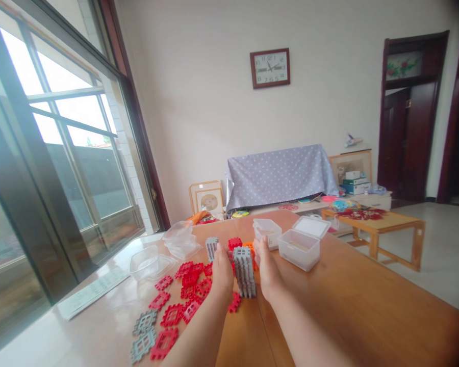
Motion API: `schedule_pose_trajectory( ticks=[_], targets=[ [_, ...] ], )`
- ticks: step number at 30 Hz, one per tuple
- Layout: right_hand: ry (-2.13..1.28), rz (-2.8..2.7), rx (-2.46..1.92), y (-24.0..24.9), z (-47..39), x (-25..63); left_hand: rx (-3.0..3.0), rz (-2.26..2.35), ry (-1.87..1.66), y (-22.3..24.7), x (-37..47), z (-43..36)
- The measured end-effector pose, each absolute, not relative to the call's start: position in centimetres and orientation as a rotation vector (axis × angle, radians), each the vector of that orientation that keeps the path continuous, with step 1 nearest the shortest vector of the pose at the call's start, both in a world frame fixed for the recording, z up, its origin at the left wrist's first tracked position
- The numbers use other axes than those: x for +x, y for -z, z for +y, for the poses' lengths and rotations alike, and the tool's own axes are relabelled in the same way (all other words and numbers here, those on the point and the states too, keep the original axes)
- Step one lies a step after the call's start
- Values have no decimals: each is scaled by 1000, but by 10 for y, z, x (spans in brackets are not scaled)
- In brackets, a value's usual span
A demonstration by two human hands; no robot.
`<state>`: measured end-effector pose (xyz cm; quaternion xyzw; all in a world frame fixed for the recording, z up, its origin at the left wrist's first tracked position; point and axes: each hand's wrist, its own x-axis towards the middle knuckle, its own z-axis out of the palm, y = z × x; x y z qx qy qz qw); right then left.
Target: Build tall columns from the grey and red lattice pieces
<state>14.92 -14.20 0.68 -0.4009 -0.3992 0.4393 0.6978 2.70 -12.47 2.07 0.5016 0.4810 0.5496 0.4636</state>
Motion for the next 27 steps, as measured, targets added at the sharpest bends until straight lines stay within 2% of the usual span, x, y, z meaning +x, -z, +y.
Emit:
schedule_pose_trajectory(
  ticks=[3,9,15,27],
  targets=[
    [-1058,-791,-936,-7,-138,152,1340,1375,-1379,-11,9,-128],
    [-923,-741,-992,-5,-135,160,1791,1681,-1101,-3,-13,-158],
    [-918,-613,-995,-7,-140,163,2183,1684,-826,-1,-15,-183],
    [-995,-423,-1041,-2,-138,158,2415,1852,-578,-8,-26,-188]
  ],
)
